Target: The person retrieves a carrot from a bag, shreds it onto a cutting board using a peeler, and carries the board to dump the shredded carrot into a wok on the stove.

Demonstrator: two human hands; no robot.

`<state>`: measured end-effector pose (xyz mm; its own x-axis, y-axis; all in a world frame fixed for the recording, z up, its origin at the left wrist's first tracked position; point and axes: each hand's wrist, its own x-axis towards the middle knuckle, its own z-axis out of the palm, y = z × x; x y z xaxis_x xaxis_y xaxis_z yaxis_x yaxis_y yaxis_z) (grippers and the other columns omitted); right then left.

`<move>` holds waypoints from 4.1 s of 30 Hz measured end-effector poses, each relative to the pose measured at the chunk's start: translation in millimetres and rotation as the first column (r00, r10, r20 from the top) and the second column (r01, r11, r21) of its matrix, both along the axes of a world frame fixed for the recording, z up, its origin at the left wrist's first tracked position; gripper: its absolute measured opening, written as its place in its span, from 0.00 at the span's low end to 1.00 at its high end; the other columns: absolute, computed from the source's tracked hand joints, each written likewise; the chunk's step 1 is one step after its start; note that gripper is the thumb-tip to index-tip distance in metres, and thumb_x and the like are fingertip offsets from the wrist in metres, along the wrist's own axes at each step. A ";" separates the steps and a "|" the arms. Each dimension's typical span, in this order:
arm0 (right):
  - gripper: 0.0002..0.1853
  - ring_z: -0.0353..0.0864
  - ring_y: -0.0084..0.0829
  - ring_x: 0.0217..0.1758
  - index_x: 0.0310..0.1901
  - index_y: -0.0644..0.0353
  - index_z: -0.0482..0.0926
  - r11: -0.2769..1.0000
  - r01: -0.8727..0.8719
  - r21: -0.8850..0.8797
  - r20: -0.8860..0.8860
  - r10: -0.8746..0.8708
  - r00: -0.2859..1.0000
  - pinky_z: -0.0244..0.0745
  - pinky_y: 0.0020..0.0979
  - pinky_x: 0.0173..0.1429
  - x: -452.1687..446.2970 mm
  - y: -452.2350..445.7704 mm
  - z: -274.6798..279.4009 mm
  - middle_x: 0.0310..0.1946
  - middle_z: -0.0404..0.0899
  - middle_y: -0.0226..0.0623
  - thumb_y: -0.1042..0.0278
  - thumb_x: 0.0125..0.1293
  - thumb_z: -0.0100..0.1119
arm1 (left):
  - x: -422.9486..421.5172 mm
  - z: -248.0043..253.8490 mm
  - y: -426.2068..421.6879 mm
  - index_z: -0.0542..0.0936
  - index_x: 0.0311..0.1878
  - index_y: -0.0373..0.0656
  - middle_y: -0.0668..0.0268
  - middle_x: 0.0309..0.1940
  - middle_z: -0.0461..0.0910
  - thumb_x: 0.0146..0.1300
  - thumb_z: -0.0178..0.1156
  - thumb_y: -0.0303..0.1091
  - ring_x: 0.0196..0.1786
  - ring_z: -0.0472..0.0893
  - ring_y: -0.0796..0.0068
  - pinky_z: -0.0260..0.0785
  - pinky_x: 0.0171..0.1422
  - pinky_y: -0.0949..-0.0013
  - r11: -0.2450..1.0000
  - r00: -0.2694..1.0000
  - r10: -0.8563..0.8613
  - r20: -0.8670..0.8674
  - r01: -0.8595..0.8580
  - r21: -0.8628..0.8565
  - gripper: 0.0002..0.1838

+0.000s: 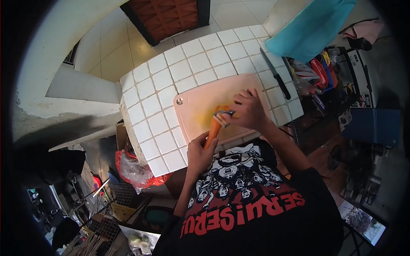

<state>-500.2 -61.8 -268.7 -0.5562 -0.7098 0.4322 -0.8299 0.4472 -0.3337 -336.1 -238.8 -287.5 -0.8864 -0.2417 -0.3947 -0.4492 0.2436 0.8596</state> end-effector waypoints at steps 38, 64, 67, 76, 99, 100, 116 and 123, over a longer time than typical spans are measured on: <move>0.15 0.70 0.29 0.37 0.21 0.52 0.79 0.907 -0.418 -0.050 0.095 0.421 0.902 0.59 0.36 0.51 -53.3 17.7 -13.0 0.26 0.70 0.28 0.52 0.51 0.73 | 7.1 20.6 109.1 0.77 0.60 0.29 0.72 0.30 0.78 0.72 0.59 0.33 0.31 0.71 0.90 0.64 0.32 0.80 0.800 0.851 0.511 0.118 -0.522 0.296 0.19; 0.13 0.71 0.29 0.35 0.20 0.53 0.78 0.917 -0.390 -0.085 0.151 0.399 0.904 0.59 0.34 0.50 -71.1 6.0 -11.7 0.24 0.70 0.26 0.59 0.47 0.76 | 17.3 32.4 104.4 0.79 0.58 0.33 0.74 0.24 0.73 0.75 0.56 0.38 0.17 0.62 0.93 0.50 0.19 0.82 0.615 0.776 0.574 0.261 -0.619 0.488 0.19; 0.14 0.71 0.29 0.35 0.21 0.53 0.79 0.867 -0.475 -0.149 0.143 0.494 0.858 0.60 0.34 0.50 -57.4 1.2 4.0 0.25 0.71 0.27 0.58 0.48 0.75 | 12.4 34.0 107.2 0.79 0.57 0.32 0.71 0.25 0.74 0.75 0.55 0.40 0.16 0.63 0.91 0.53 0.18 0.83 0.639 0.793 0.555 0.253 -0.601 0.480 0.20; 0.16 0.71 0.28 0.37 0.20 0.53 0.81 0.872 -0.482 0.087 0.081 0.476 0.876 0.60 0.34 0.50 -86.5 9.5 -19.3 0.25 0.72 0.28 0.51 0.52 0.72 | 12.4 30.5 114.2 0.79 0.56 0.32 0.73 0.24 0.73 0.75 0.55 0.39 0.16 0.62 0.92 0.50 0.17 0.83 0.688 0.822 0.532 0.205 -0.560 0.460 0.18; 0.15 0.71 0.29 0.36 0.21 0.54 0.80 0.851 -0.519 -0.077 0.084 0.524 0.847 0.61 0.35 0.49 -82.7 10.0 -14.1 0.25 0.71 0.27 0.55 0.48 0.75 | 5.1 28.9 122.2 0.79 0.59 0.33 0.63 0.29 0.83 0.66 0.64 0.31 0.31 0.78 0.84 0.72 0.35 0.76 0.835 0.839 0.542 0.052 -0.544 0.075 0.20; 0.15 0.71 0.29 0.36 0.21 0.54 0.80 0.873 -0.487 -0.022 0.091 0.487 0.869 0.61 0.34 0.50 -91.4 12.4 -18.8 0.25 0.71 0.27 0.55 0.48 0.75 | 6.1 32.5 122.8 0.79 0.59 0.33 0.63 0.29 0.83 0.66 0.64 0.31 0.31 0.78 0.84 0.72 0.35 0.76 0.836 0.839 0.541 0.055 -0.544 0.072 0.20; 0.17 0.71 0.28 0.36 0.19 0.53 0.77 0.827 -0.555 -0.091 0.069 0.561 0.825 0.59 0.35 0.49 -61.1 7.7 -7.4 0.26 0.71 0.27 0.52 0.50 0.74 | 2.9 18.6 119.5 0.79 0.57 0.32 0.65 0.27 0.81 0.66 0.64 0.33 0.29 0.75 0.84 0.69 0.33 0.75 0.796 0.801 0.595 0.067 -0.598 0.092 0.20; 0.14 0.71 0.28 0.36 0.20 0.51 0.80 0.928 -0.372 0.028 0.038 0.371 0.928 0.60 0.35 0.50 -83.9 13.8 -2.4 0.25 0.71 0.26 0.54 0.49 0.74 | -0.6 24.9 117.9 0.80 0.57 0.34 0.63 0.27 0.82 0.67 0.64 0.33 0.29 0.76 0.84 0.69 0.32 0.74 0.797 0.797 0.600 0.062 -0.603 0.030 0.19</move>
